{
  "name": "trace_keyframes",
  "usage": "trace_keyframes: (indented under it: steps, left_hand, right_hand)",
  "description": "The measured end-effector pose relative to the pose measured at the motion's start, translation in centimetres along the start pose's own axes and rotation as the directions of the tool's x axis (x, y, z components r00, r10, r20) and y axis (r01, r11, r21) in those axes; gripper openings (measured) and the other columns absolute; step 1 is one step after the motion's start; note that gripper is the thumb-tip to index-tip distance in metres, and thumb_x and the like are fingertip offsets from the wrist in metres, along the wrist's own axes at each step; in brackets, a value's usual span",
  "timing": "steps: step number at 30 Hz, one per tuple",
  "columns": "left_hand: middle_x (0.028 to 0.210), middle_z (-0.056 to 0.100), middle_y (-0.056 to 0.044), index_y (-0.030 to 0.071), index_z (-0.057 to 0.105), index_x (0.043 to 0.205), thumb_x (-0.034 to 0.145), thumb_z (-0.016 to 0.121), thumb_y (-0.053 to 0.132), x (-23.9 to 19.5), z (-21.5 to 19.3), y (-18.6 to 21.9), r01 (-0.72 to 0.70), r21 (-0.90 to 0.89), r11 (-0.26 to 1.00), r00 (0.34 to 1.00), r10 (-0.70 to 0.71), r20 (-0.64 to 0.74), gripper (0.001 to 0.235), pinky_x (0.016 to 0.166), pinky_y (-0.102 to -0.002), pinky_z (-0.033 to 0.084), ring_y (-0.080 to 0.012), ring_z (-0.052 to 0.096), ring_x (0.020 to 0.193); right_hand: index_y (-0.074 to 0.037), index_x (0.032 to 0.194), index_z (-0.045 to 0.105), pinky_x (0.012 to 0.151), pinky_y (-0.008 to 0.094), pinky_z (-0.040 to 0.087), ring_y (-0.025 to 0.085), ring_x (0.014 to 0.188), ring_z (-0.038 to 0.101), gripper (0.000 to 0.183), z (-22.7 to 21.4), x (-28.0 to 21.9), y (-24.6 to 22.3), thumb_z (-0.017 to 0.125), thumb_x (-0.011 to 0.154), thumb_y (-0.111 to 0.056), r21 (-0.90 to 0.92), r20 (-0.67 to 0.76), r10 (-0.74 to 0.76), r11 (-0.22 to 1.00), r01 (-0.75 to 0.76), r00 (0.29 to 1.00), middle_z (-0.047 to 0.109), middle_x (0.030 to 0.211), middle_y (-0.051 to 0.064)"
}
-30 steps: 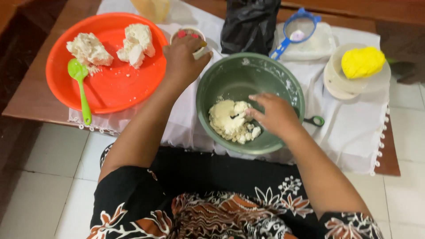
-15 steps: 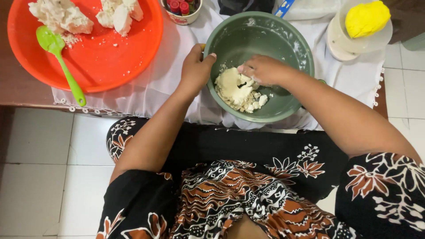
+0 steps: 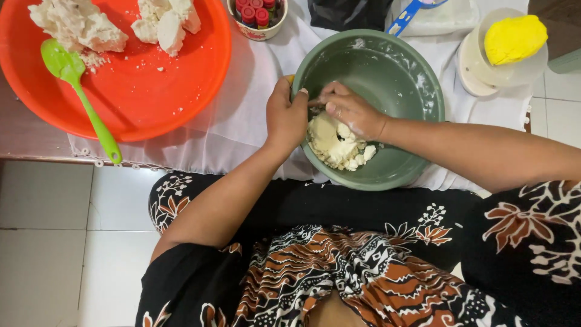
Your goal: Kneading and mixing dough in a bowl while adding food coloring
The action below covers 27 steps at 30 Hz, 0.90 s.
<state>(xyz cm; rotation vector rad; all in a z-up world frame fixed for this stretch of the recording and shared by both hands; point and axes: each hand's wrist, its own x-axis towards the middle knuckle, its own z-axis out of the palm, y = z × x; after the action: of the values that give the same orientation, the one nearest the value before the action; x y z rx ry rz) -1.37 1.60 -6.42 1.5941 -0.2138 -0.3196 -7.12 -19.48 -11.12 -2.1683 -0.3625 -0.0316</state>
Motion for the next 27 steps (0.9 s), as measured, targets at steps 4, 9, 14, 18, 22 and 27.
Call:
trace_keyframes:
  steps: [4,9,14,18,22,27]
  left_hand:
    - [0.093,0.068,-0.019,0.007,0.064,0.119,0.095,0.058,0.015,-0.8,-0.5,1.6,0.014,0.034,0.999,1.000,-0.015,0.024,0.027,0.085,-0.047,0.053,-0.0309,0.067,0.093]
    - [0.092,0.067,-0.015,0.008,0.063,0.123,0.094,0.058,0.016,-1.5,-0.2,3.0,0.111,0.031,0.993,0.993,-0.112,0.026,0.030,0.081,-0.047,0.054,-0.0282,0.067,0.091]
    - [0.065,0.067,-0.012,0.013,0.060,0.125,0.095,0.054,0.019,-0.9,-0.4,2.4,0.131,0.056,0.990,0.986,-0.136,0.095,0.031,0.078,-0.037,0.056,-0.0275,0.073,0.073]
    - [0.089,0.070,-0.016,0.012,0.065,0.122,0.093,0.060,0.020,-1.0,-0.2,1.7,0.085,0.098,0.992,0.996,-0.089,0.028,0.031,0.085,-0.045,0.053,-0.0308,0.070,0.093]
    - [0.076,0.073,-0.008,0.017,0.069,0.115,0.091,0.061,0.023,-1.0,-0.6,1.0,0.078,0.095,0.992,0.995,-0.083,0.055,0.026,0.085,-0.041,0.055,-0.0268,0.073,0.090]
    - [0.089,0.076,-0.009,0.011,0.066,0.121,0.094,0.060,0.016,-0.4,-0.7,0.5,-0.009,0.039,0.999,0.998,0.007,0.062,0.029,0.086,-0.036,0.054,-0.0179,0.068,0.085]
  right_hand:
    - [0.005,0.090,0.062,0.080,0.056,0.052,0.050,0.097,0.063,0.029,1.7,0.0,-6.9,0.054,0.106,-0.018,-0.126,0.072,-0.022,0.992,0.031,0.997,0.063,0.102,0.026]
    - [-0.008,0.102,0.070,0.064,0.052,0.058,0.040,0.090,0.069,0.040,3.7,0.2,-5.1,0.043,0.103,-0.038,-0.605,0.058,0.148,0.792,-0.083,0.987,0.070,0.093,0.014]
    - [-0.008,0.071,0.064,0.059,0.058,0.053,0.047,0.074,0.067,0.047,3.6,1.8,-3.1,0.047,0.095,-0.045,-0.510,0.031,0.199,0.846,-0.155,0.980,0.066,0.069,0.017]
    - [-0.011,0.065,0.063,0.057,0.056,0.053,0.048,0.067,0.067,0.056,3.5,2.4,-4.2,0.038,0.100,-0.046,-0.508,-0.018,0.247,0.832,-0.221,0.969,0.066,0.063,0.017]
    - [-0.006,0.067,0.065,0.059,0.061,0.052,0.050,0.070,0.067,0.055,3.2,2.3,-6.4,0.042,0.102,-0.042,-0.519,-0.075,0.295,0.804,-0.290,0.952,0.066,0.065,0.021]
    - [0.004,0.128,0.063,0.091,0.069,0.050,0.057,0.109,0.065,0.048,-2.0,0.8,-9.3,0.046,0.107,-0.036,-0.568,0.165,0.589,0.712,-0.412,0.791,0.069,0.111,0.039]
